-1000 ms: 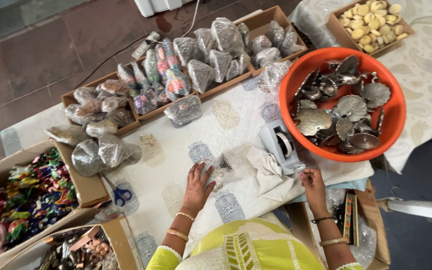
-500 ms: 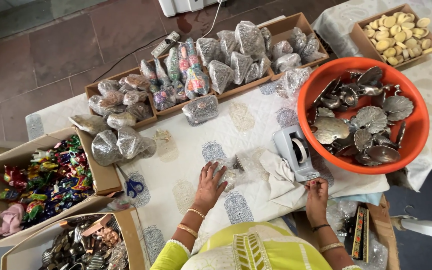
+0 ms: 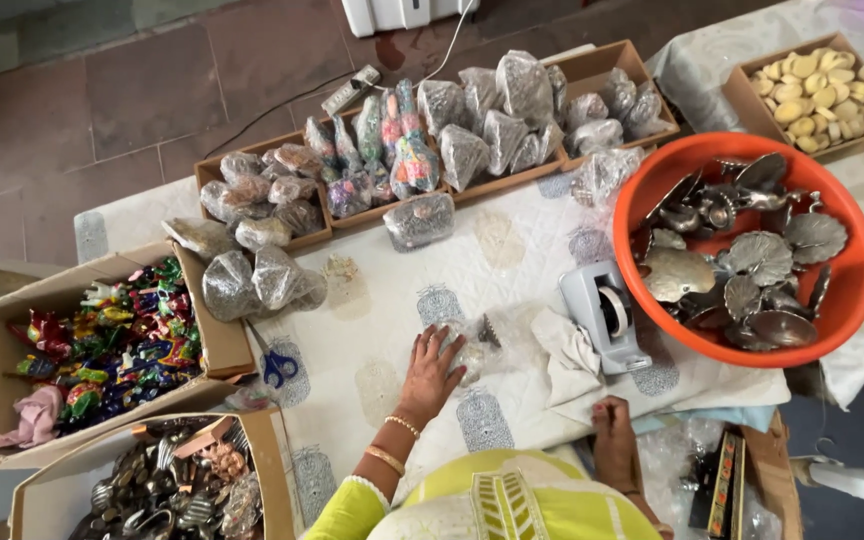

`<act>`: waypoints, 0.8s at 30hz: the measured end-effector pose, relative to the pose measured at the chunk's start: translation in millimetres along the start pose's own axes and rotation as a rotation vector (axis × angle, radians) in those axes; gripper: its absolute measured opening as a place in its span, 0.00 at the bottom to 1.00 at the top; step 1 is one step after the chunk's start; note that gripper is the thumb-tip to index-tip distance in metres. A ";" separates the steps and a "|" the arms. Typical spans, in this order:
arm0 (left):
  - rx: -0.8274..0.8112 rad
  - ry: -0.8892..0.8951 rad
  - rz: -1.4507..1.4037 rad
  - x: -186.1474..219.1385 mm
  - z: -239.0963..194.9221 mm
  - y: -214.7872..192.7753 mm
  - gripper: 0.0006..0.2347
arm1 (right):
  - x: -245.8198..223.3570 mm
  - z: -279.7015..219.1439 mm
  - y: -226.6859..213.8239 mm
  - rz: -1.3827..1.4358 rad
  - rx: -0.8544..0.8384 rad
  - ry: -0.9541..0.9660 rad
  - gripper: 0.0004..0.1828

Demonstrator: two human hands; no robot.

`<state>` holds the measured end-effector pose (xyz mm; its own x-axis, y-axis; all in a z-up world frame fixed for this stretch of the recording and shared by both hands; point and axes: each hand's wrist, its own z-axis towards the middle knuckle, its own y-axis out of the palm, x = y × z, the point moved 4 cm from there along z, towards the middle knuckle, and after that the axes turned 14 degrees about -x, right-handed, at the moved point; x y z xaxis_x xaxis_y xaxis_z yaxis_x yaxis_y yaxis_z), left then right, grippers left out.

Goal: The person wraps metal decorative figurines in clear plastic film at a work table, twisting the film closed around each item and placing the wrapped figurine into a cardboard box with others. They use a tape dispenser to cut or secure the plastic and take new figurines from an orange basin.

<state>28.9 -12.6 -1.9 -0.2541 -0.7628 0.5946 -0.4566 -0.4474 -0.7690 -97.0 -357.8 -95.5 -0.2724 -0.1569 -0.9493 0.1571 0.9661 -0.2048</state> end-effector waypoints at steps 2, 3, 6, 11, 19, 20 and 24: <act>0.010 0.001 0.011 1.0 5.0 -5.0 0.23 | -18.8 15.1 12.5 -0.108 -0.060 -0.077 0.10; 0.010 0.000 0.019 2.4 3.2 -5.4 0.23 | -28.4 16.8 20.1 -0.215 -0.119 -0.143 0.10; 0.026 0.024 0.007 3.9 2.7 -8.6 0.23 | -76.1 50.8 60.1 -0.213 -0.336 -0.255 0.09; 0.033 0.033 0.029 5.0 2.9 -6.7 0.23 | -158.5 100.1 135.9 -0.407 -0.587 -0.279 0.06; 0.025 0.013 0.042 7.3 2.0 -7.3 0.23 | -173.1 133.6 187.8 -0.867 -0.747 -0.405 0.03; 0.020 0.013 0.054 7.6 2.2 -7.2 0.23 | -172.6 135.0 189.1 -0.906 -0.756 -0.396 0.03; -0.006 -0.003 0.081 5.7 3.8 -4.8 0.24 | -175.9 139.5 189.1 -0.895 -0.765 -0.355 0.03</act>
<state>32.8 -16.5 4.3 -0.2881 -0.7979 0.5295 -0.4398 -0.3810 -0.8133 113.1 -176.2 -0.5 0.2941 -0.7577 -0.5825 -0.5822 0.3414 -0.7379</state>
